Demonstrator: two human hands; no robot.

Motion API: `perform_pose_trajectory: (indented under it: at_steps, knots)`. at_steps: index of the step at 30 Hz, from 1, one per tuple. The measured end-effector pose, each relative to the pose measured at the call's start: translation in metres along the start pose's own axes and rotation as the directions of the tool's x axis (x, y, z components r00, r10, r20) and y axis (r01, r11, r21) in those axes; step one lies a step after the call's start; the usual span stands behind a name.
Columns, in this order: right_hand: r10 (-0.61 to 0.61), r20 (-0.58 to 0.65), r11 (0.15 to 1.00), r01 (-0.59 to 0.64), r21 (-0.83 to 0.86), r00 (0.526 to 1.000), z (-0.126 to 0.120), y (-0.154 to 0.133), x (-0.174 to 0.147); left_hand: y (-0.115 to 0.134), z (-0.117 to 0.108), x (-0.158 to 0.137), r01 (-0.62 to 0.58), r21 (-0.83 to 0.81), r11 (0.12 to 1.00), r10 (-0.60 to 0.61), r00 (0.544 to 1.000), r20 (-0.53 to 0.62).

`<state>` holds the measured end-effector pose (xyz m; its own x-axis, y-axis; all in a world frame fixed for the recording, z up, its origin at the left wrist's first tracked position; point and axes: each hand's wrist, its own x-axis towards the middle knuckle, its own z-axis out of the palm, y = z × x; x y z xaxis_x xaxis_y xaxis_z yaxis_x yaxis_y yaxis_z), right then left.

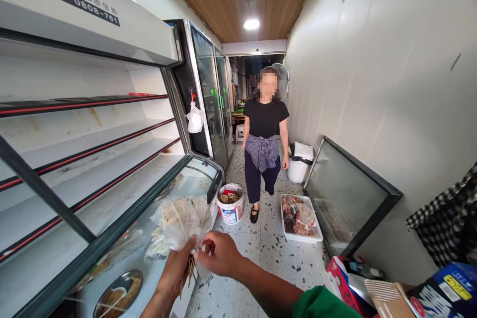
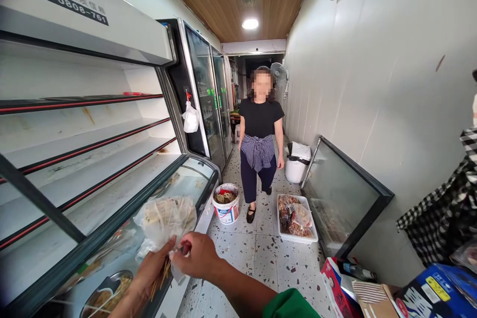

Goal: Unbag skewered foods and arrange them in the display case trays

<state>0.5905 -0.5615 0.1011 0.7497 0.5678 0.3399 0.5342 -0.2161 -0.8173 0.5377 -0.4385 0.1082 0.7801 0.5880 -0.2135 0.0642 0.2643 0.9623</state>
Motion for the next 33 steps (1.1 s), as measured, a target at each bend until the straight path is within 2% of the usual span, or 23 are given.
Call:
perform_pose_trajectory:
  at_steps: [3, 7, 10, 12, 14, 16, 18, 20, 21, 22, 23, 24, 25, 26, 27, 28, 30, 31, 33]
  knots:
    - [-0.109, 0.124, 0.993, 0.114, -0.039, 0.986, 0.013, -0.003, -0.005, -0.007, -0.012, -0.007, -0.045, -0.094, 0.995, 0.039, 0.997, -0.066]
    - [-0.254, 0.212, 0.956, 0.278, -0.094, 0.944, 0.036, -0.014, -0.015, -0.019, -0.038, -0.031, -0.154, -0.277, 0.948, 0.103, 0.976, -0.190]
    - [-0.350, 0.298, 0.927, 0.374, -0.025, 0.888, 0.060, -0.037, -0.018, -0.022, -0.077, -0.048, -0.232, -0.336, 0.913, 0.138, 0.950, -0.282]
    - [-0.355, 0.372, 0.932, 0.355, 0.072, 0.858, 0.083, -0.060, -0.018, -0.022, -0.112, -0.061, -0.229, -0.365, 0.903, 0.105, 0.939, -0.329]
    - [-0.341, 0.468, 0.940, 0.290, 0.179, 0.816, 0.109, -0.085, -0.019, -0.020, -0.149, -0.076, -0.235, -0.412, 0.880, 0.080, 0.930, -0.360]
    - [-0.309, 0.594, 0.943, 0.155, 0.296, 0.742, 0.136, -0.109, -0.022, -0.016, -0.185, -0.094, -0.265, -0.448, 0.854, 0.081, 0.918, -0.388]
    - [-0.257, 0.734, 0.908, -0.103, 0.407, 0.629, 0.164, -0.131, -0.027, -0.009, -0.217, -0.111, -0.305, -0.454, 0.837, 0.095, 0.898, -0.429]
    - [-0.225, 0.839, 0.798, -0.401, 0.450, 0.495, 0.192, -0.149, -0.031, 0.000, -0.245, -0.129, -0.328, -0.426, 0.843, 0.098, 0.872, -0.479]
    - [-0.223, 0.868, 0.739, -0.503, 0.447, 0.444, 0.204, -0.157, -0.034, 0.004, -0.259, -0.137, -0.330, -0.405, 0.852, 0.096, 0.861, -0.500]
    - [-0.220, 0.877, 0.704, -0.553, 0.446, 0.427, 0.216, -0.165, -0.036, 0.007, -0.272, -0.145, -0.333, -0.386, 0.861, 0.099, 0.852, -0.515]
    - [-0.219, 0.871, 0.701, -0.550, 0.454, 0.441, 0.227, -0.172, -0.038, 0.010, -0.283, -0.152, -0.338, -0.367, 0.867, 0.109, 0.846, -0.521]
    - [-0.225, 0.847, 0.726, -0.496, 0.476, 0.482, 0.237, -0.179, -0.040, 0.011, -0.294, -0.158, -0.347, -0.350, 0.870, 0.125, 0.842, -0.525]
    - [-0.256, 0.805, 0.771, -0.390, 0.504, 0.535, 0.246, -0.185, -0.041, 0.011, -0.305, -0.163, -0.364, -0.330, 0.871, 0.146, 0.833, -0.534]
    - [-0.320, 0.749, 0.814, -0.235, 0.531, 0.580, 0.254, -0.192, -0.042, 0.010, -0.314, -0.166, -0.390, -0.302, 0.870, 0.175, 0.816, -0.552]
    - [-0.414, 0.686, 0.836, -0.050, 0.547, 0.598, 0.262, -0.198, -0.043, 0.008, -0.322, -0.168, -0.423, -0.261, 0.868, 0.210, 0.788, -0.579]
    - [-0.518, 0.626, 0.824, 0.145, 0.547, 0.582, 0.270, -0.204, -0.044, 0.005, -0.329, -0.168, -0.457, -0.212, 0.864, 0.248, 0.751, -0.612]
    - [-0.687, 0.548, 0.726, 0.481, 0.492, 0.477, 0.287, -0.213, -0.045, 0.001, -0.340, -0.166, -0.509, -0.094, 0.856, 0.326, 0.671, -0.666]
    - [-0.734, 0.529, 0.668, 0.595, 0.448, 0.426, 0.296, -0.216, -0.045, 0.000, -0.344, -0.164, -0.514, -0.035, 0.857, 0.354, 0.637, -0.685]
    - [-0.767, 0.516, 0.600, 0.713, 0.363, 0.382, 0.312, -0.219, -0.042, 0.003, -0.351, -0.160, -0.484, 0.057, 0.873, 0.377, 0.596, -0.709]
